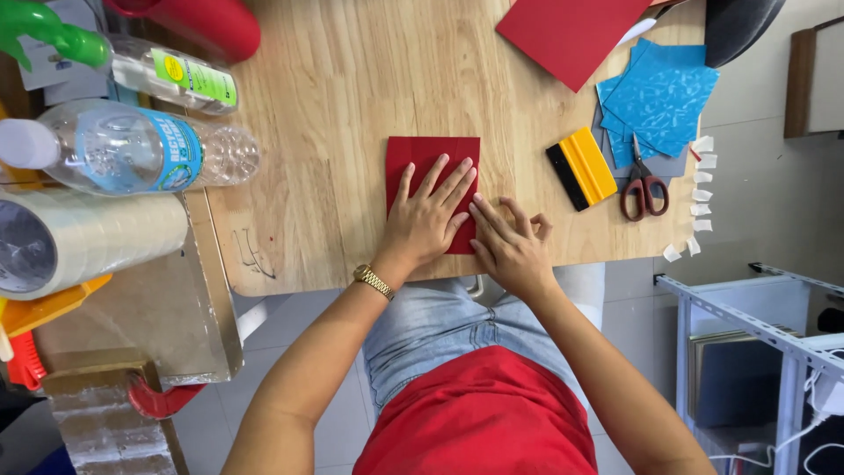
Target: Cutting a red piece of cardstock with scissors, folding it into a box shape, using a squeegee to flatten the creases, and applying glue to assemble it.
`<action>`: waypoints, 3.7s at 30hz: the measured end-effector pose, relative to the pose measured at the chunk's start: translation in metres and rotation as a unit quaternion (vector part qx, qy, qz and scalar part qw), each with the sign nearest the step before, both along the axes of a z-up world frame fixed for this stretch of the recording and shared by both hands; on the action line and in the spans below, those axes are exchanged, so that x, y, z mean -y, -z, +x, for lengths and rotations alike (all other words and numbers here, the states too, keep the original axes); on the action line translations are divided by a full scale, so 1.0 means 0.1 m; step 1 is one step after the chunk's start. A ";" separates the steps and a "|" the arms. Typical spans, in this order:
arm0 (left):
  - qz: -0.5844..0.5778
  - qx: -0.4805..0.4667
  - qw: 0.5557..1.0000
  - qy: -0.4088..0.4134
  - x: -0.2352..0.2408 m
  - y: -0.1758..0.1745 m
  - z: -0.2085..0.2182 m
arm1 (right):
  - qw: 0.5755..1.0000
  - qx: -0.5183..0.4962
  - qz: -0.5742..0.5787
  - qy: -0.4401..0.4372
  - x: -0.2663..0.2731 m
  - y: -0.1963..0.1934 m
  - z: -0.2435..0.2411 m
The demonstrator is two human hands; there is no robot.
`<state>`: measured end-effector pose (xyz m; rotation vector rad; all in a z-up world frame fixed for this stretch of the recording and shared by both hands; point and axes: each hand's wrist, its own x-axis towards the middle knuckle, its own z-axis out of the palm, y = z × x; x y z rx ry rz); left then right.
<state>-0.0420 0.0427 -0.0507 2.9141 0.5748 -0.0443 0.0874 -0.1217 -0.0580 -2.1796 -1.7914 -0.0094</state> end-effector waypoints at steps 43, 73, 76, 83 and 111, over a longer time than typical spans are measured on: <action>-0.053 -0.031 0.997 -0.051 0.04 -0.03 0.06 | 0.987 -0.066 -0.079 0.122 -0.91 -0.05 0.50; -0.054 -0.010 0.997 -0.061 0.08 -0.02 0.07 | 0.990 -0.005 -0.066 0.125 -0.33 -0.03 0.18; -0.073 -0.025 0.995 -0.060 0.08 -0.12 0.07 | 0.989 -0.001 -0.038 0.139 -0.71 -0.03 0.35; -0.126 0.154 0.976 -0.093 0.10 -0.04 -0.01 | 0.966 -0.069 -0.061 0.243 -1.05 -0.15 0.85; -0.047 0.131 0.986 0.092 0.32 0.24 -0.18 | 0.883 -0.364 -0.129 0.268 -0.32 -0.21 0.54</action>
